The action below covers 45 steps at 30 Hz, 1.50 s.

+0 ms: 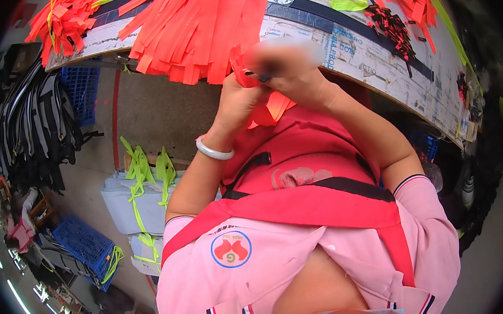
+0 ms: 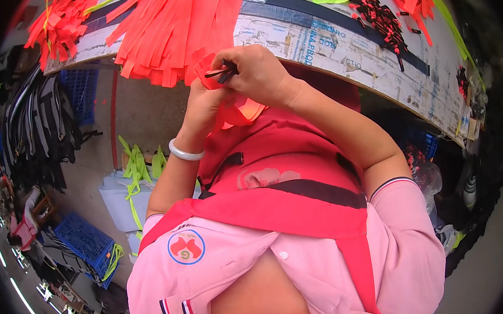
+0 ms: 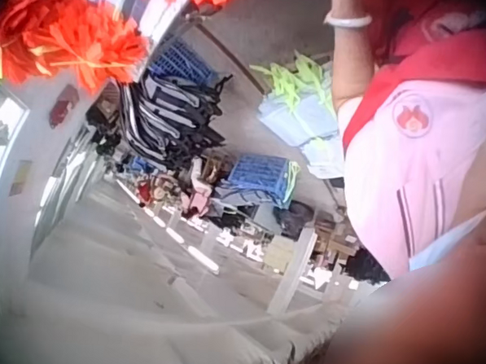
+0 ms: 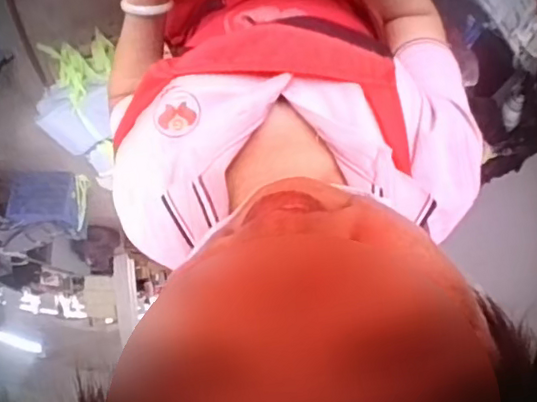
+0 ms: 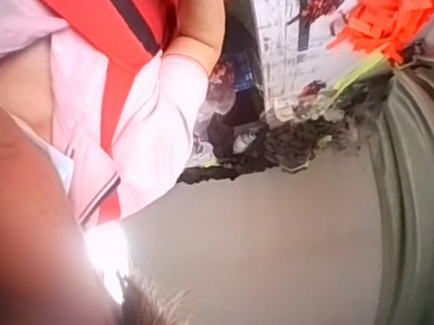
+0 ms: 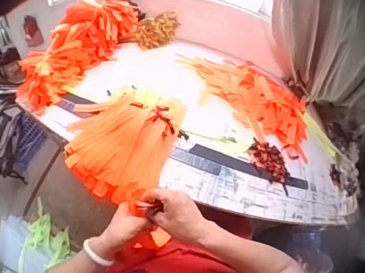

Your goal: Attaching black clips to red fabric strips at a workbench.

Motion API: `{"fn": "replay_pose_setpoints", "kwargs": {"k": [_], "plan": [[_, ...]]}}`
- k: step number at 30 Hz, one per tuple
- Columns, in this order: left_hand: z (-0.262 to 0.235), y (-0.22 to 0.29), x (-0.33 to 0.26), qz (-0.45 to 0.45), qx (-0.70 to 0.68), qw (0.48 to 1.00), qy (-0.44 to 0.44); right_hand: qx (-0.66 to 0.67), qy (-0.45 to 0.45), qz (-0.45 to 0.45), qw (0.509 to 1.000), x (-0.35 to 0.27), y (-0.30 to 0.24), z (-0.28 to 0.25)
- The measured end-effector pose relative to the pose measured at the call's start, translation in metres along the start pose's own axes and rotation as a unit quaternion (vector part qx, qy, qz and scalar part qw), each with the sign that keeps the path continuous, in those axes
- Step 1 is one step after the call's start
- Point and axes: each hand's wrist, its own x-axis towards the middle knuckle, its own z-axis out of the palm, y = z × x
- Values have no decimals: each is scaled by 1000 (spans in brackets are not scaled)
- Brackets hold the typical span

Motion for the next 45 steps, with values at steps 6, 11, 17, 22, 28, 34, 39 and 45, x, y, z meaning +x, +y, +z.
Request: {"fn": "replay_pose_setpoints", "kwargs": {"k": [6,11,17,22,28,34,39,45], "plan": [[-17,3,7,-28,-180,982,46,185,28,89,978,-18,7,-15],[-7,5,-7,56,27,998,28,197,-5,110,974,-32,4,-18],[3,0,-7,53,108,993,10,-6,-28,-12,1000,-41,4,-23],[12,-23,-8,171,182,968,22,140,-33,130,981,-49,8,-10],[29,-5,-6,214,209,954,-15,340,98,263,898,-65,53,23],[12,-11,-1,26,123,990,-70,234,106,165,952,-53,52,13],[14,-8,-3,-18,124,991,-52,266,70,181,944,-47,36,4],[6,0,-14,2,56,998,-4,496,-64,334,799,-69,55,-23]]}}
